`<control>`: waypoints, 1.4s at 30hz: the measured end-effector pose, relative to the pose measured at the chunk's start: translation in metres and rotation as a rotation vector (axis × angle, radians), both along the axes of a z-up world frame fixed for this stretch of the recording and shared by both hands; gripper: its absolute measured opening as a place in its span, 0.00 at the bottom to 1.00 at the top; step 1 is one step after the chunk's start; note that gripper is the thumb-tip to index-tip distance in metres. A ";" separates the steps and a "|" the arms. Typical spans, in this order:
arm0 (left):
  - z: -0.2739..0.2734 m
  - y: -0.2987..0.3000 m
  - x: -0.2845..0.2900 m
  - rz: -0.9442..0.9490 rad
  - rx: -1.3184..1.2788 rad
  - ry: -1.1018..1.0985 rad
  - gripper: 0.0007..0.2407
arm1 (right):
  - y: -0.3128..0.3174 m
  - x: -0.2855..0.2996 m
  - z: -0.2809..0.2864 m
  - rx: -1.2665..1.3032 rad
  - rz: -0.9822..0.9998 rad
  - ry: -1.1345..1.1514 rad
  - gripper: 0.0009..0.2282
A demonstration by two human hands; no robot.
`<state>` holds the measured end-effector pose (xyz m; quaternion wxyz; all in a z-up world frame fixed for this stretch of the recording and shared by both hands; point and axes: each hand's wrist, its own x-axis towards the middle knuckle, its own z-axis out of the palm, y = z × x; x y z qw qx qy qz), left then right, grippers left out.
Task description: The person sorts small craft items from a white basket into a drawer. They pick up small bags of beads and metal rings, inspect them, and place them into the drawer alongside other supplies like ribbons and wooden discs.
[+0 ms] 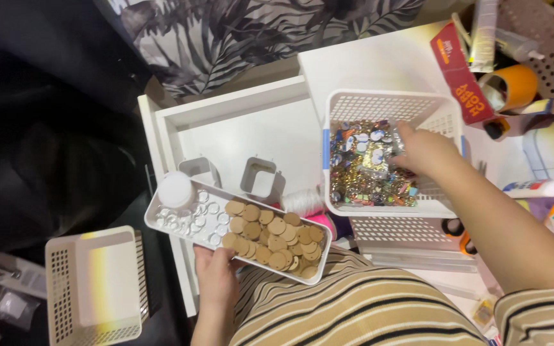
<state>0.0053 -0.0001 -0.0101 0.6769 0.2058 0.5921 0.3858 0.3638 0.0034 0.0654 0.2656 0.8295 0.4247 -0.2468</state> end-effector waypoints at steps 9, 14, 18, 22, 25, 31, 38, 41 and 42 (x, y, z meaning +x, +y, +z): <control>-0.003 -0.003 -0.002 0.042 -0.007 -0.049 0.23 | -0.003 0.045 -0.007 0.145 0.010 -0.016 0.28; 0.005 -0.004 -0.001 -0.013 -0.015 -0.009 0.26 | 0.017 0.020 0.028 0.162 0.133 0.050 0.20; 0.012 -0.005 0.001 -0.004 -0.039 0.010 0.26 | 0.039 -0.001 0.017 0.111 0.322 0.069 0.15; 0.009 -0.007 -0.002 0.040 -0.021 -0.023 0.25 | 0.057 -0.020 0.009 0.148 0.400 0.087 0.15; 0.009 -0.008 -0.005 0.014 -0.026 0.023 0.28 | 0.063 -0.020 -0.003 0.160 0.473 0.075 0.16; 0.000 -0.009 -0.007 0.083 0.009 0.011 0.25 | 0.034 0.021 -0.028 0.838 0.687 0.097 0.16; -0.004 -0.006 -0.002 0.028 -0.060 -0.024 0.25 | -0.002 0.019 -0.037 0.071 0.600 0.116 0.19; 0.010 -0.003 0.002 -0.007 -0.056 -0.001 0.27 | -0.017 0.032 -0.071 0.098 0.778 0.086 0.21; 0.017 -0.002 0.003 -0.027 -0.057 0.030 0.28 | -0.022 0.040 -0.087 0.185 0.852 0.054 0.17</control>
